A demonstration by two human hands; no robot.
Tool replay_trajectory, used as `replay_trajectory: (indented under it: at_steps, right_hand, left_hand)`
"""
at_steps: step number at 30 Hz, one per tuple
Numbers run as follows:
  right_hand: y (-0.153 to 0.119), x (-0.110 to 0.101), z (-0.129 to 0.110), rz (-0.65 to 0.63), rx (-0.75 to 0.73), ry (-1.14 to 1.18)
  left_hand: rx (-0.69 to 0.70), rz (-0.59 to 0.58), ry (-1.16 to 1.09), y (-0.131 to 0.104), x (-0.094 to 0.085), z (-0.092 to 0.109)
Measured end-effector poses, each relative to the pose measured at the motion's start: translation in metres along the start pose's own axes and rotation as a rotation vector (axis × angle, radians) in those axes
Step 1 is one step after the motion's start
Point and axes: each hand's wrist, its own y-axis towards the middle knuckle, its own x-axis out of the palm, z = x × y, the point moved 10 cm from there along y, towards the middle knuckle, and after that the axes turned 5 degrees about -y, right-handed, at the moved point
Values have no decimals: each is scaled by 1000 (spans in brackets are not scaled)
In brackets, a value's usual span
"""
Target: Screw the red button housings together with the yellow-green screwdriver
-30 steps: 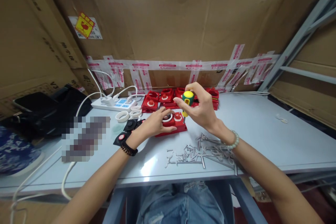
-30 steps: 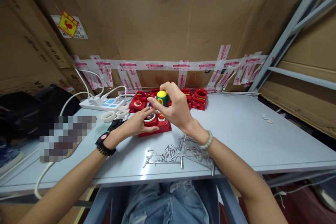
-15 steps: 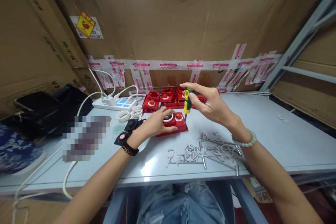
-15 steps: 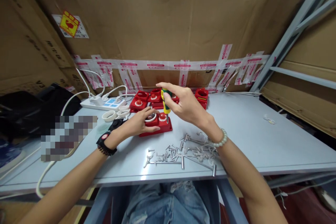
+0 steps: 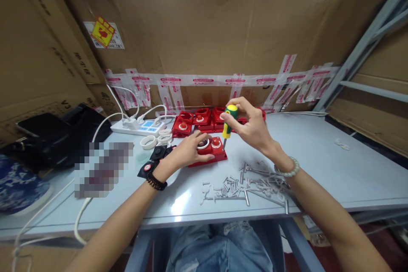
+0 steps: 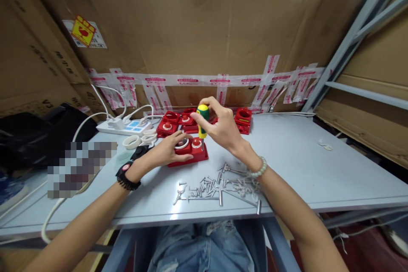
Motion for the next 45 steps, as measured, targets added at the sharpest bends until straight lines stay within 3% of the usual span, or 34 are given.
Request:
replay_trajectory:
  at_steps: [4, 9, 11, 15, 21, 27, 29, 34, 36, 41, 45]
  right_hand:
    - [-3, 1, -4, 22, 16, -144]
    - [-8, 14, -9, -122, -4, 114]
    - [-8, 15, -10, -124, 0, 197]
    - [-8, 12, -13, -104, 11, 110]
    - [-10, 17, -18, -242, 3, 148]
    - [-5, 2, -11, -42, 11, -90]
    - [-5, 2, -8, -60, 36, -115]
    - [-9, 10, -6, -191, 54, 83]
    - [-7, 6, -7, -145, 41, 61]
    - [-4, -7, -4, 49, 40, -240]
    - [-5, -4, -1, -10, 31, -222]
  left_hand:
    - [-1, 3, 8, 0, -1, 1]
    - [-6, -2, -10, 0, 0, 0]
    - [-5, 3, -6, 1, 0, 0]
    - [-8, 11, 7, 1, 0, 0]
    - [-13, -1, 2, 1, -1, 1]
    - [-19, 7, -10, 1, -1, 0]
    - [-9, 8, -10, 1, 0, -1]
    - [-6, 5, -8, 1, 0, -2]
    - [-8, 6, -4, 1, -1, 0]
    - [-25, -3, -4, 0, -2, 1]
    - [-23, -2, -7, 0, -2, 1]
